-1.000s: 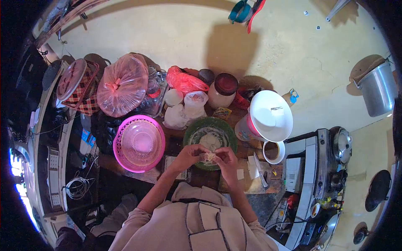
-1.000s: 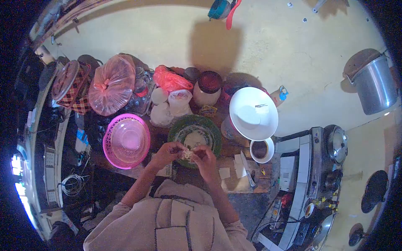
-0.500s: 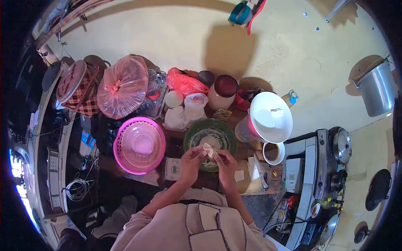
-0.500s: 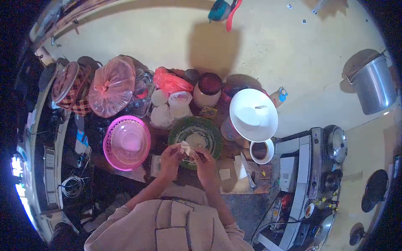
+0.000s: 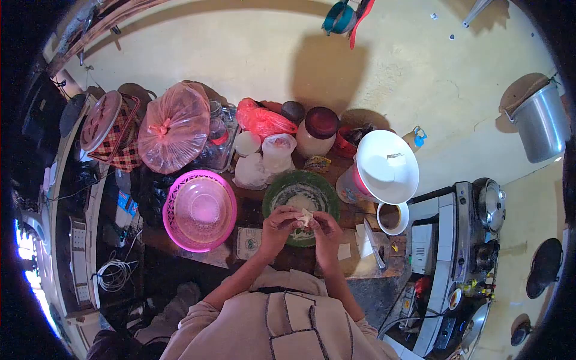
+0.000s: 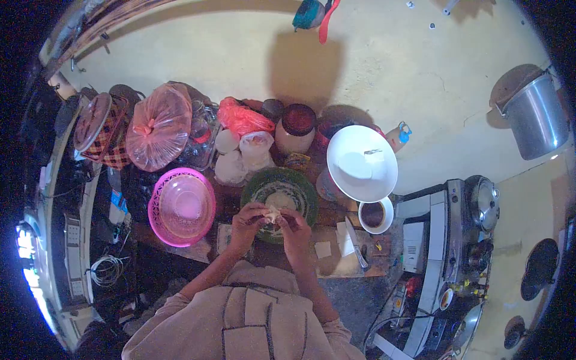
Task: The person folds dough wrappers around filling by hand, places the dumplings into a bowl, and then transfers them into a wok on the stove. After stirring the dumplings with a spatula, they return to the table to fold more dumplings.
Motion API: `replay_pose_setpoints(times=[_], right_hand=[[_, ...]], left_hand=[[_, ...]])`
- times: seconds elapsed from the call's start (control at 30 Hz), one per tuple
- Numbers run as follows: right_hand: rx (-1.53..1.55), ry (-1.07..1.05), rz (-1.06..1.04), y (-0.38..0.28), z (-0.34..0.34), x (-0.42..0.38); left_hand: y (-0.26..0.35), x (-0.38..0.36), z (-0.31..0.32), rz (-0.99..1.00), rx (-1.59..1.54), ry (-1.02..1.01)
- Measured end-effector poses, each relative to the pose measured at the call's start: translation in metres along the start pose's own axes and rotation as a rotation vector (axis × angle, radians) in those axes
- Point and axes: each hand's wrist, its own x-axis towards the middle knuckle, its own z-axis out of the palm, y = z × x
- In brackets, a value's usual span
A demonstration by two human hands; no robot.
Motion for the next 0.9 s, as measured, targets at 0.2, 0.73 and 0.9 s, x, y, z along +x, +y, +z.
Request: replay_pose_setpoints(times=[0.2, 0.73, 0.9], right_hand=[[-0.004, -0.013, -0.016, 0.003, -0.004, 0.001], [-0.337, -0.073, -0.233, -0.012, -0.007, 0.004], [-0.269, -0.103, -0.195, -0.020, -0.007, 0.005]], left_hand=[[0.012, 0.000, 0.006, -0.134, -0.182, 0.067], [0.014, -0.001, 0.002, -0.028, 0.015, 0.036], [0.018, 0.003, 0.001, -0.004, -0.023, 0.003]])
